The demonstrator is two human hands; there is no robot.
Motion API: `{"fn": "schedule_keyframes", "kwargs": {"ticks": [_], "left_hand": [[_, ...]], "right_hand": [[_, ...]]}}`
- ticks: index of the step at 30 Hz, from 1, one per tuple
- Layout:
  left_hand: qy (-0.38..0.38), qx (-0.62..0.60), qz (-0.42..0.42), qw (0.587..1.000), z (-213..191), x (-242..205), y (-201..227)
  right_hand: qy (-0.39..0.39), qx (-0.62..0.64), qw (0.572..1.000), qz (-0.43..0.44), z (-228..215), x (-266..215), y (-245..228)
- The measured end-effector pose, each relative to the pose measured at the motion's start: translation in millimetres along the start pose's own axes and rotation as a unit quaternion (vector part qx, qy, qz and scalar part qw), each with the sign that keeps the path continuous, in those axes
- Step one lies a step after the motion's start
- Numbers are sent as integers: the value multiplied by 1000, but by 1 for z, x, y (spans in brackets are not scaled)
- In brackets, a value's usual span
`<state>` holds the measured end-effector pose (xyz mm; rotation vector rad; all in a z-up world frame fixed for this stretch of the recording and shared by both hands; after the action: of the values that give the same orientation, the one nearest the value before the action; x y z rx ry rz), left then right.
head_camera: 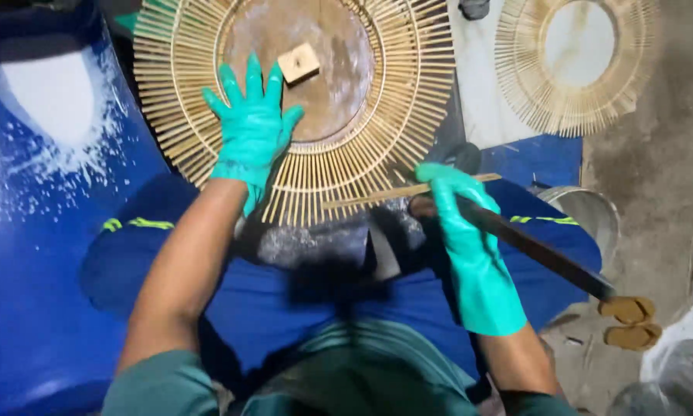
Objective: The recorder is assembling and cleaning circular bamboo lampshade components using a brush and adhesive.
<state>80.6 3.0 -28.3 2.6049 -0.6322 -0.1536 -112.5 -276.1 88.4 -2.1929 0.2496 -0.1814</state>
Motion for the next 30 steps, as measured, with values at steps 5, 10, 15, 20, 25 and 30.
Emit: {"fn": "schedule_keyframes", "kwargs": {"ticks": [5, 10, 15, 20, 25, 30], "left_hand": [[-44, -112, -99, 988, 2, -18, 3], [-74, -117, -81, 987, 5, -21, -14], [-43, -75, -19, 996, -13, 4, -13], [-57, -117, -90, 987, -5, -19, 0], [-100, -138, -89, 981, -3, -30, -11], [-77, -104, -58, 990, -15, -6, -8]], "right_hand": [[-34, 17, 992, 122, 0, 9, -30], [-49, 49, 997, 40, 10, -6, -10], [-82, 43, 979, 181, 9, 23, -30], [-2, 10, 1000, -14, 5, 12, -1], [-17, 55, 998, -6, 9, -1, -2], [-38, 32, 998, -26, 4, 28, -33]]}}
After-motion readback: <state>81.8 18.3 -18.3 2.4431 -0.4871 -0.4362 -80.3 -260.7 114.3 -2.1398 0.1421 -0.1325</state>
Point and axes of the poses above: each hand's wrist, its own x-axis towards the middle knuckle, its own z-axis out of the palm, y = z × x, the point moved 7 cm from there along x, towards the middle knuckle, and after that the axes turned 14 degrees about -x, right-handed, at the moved point
